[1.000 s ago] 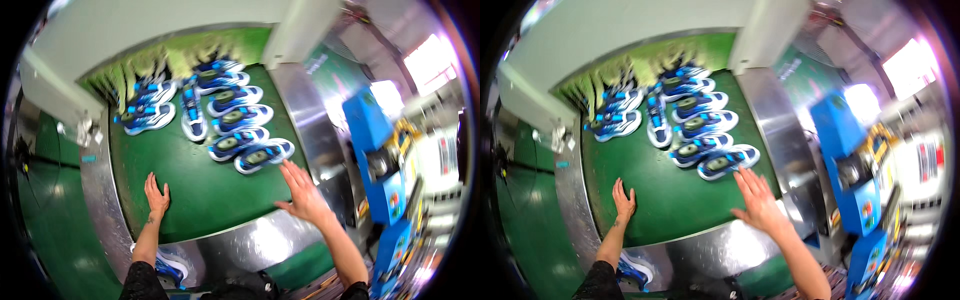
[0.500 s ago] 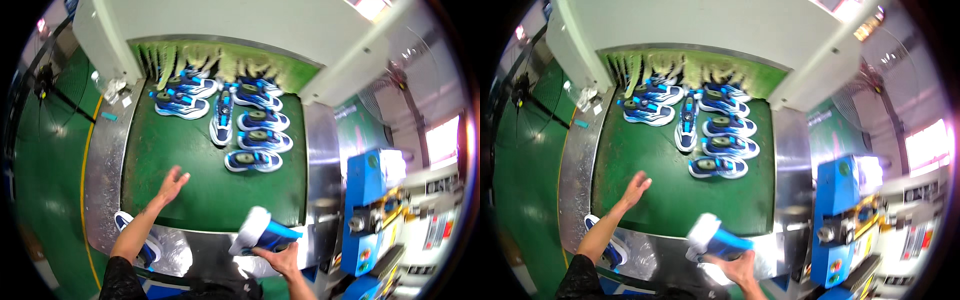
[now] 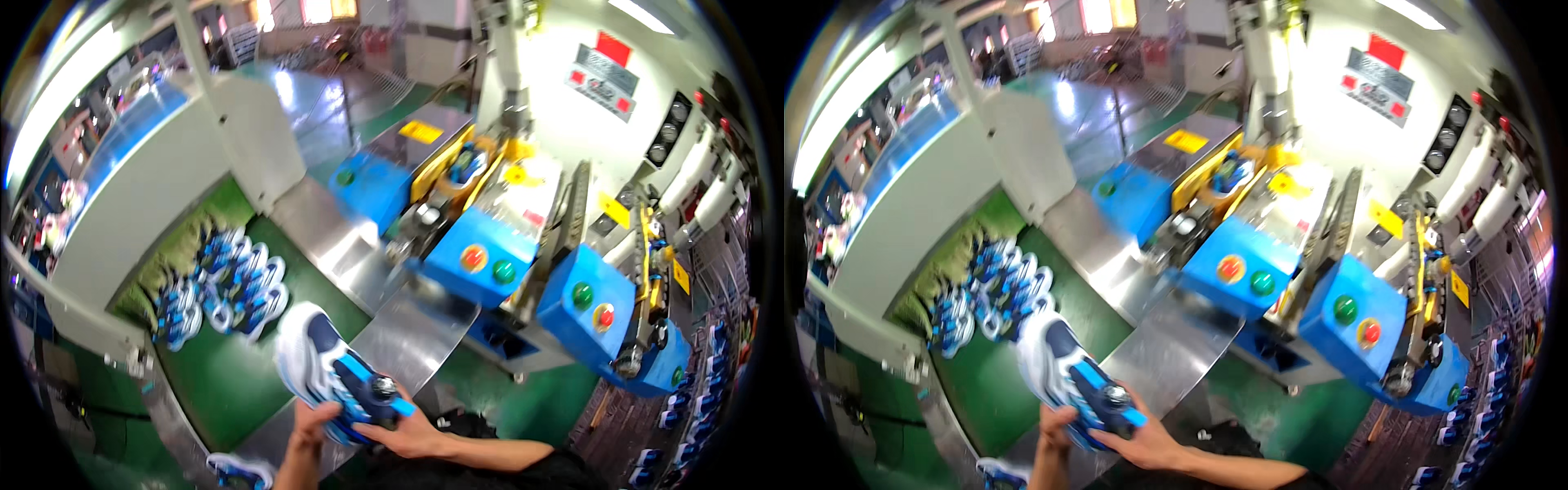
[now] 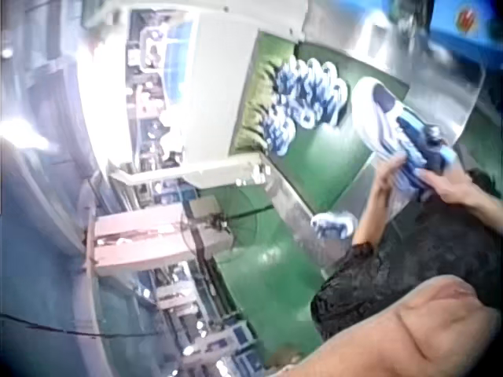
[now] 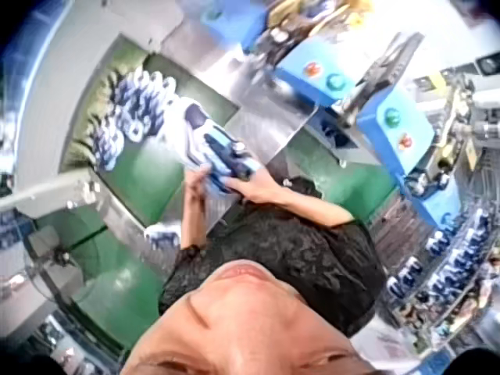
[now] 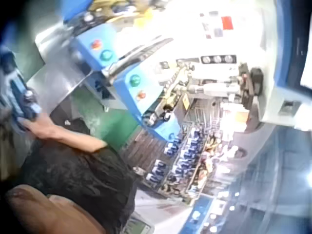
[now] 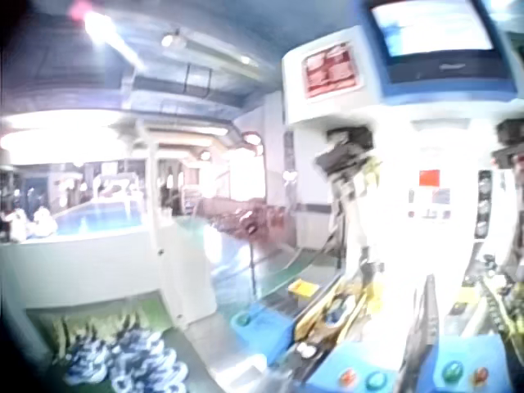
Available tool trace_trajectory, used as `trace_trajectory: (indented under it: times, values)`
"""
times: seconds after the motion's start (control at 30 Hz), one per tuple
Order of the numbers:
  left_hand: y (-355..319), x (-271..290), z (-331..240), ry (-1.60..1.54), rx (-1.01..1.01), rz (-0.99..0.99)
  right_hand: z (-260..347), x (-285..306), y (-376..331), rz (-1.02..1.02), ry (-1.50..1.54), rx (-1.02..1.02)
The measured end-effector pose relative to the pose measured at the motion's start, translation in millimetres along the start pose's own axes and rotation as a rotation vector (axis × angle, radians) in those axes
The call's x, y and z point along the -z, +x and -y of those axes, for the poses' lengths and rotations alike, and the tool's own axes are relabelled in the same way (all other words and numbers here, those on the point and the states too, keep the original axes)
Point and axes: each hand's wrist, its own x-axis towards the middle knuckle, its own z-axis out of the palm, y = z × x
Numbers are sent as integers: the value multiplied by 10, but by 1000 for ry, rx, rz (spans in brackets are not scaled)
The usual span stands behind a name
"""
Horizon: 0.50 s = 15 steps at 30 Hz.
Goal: The person repeatedly picks up blue and white sneakers from a metal table, places them into a yellow and blue processing machine, and then removes them to place them back on the table. The person handles the shoes one at a time in a continuous loop.
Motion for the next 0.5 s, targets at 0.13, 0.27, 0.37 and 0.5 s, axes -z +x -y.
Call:
trace_trajectory:
  times: [0.13, 0.27, 0.37, 0.5]
  values:
    - [455, -1006, 540, 16, -31, -81, 51, 994, -244, -258, 68, -76]
    - [1764, -1559, 452, 316, -332, 59, 537, 1710, -330, -446, 14, 1]
    - [3293, -1868, 222, 479, -280, 243, 673, 1858, -83, -440, -118, 101]
    - [5460, -2308, 697, 1051, -254, 271, 1110, 1836, 396, -414, 37, -255]
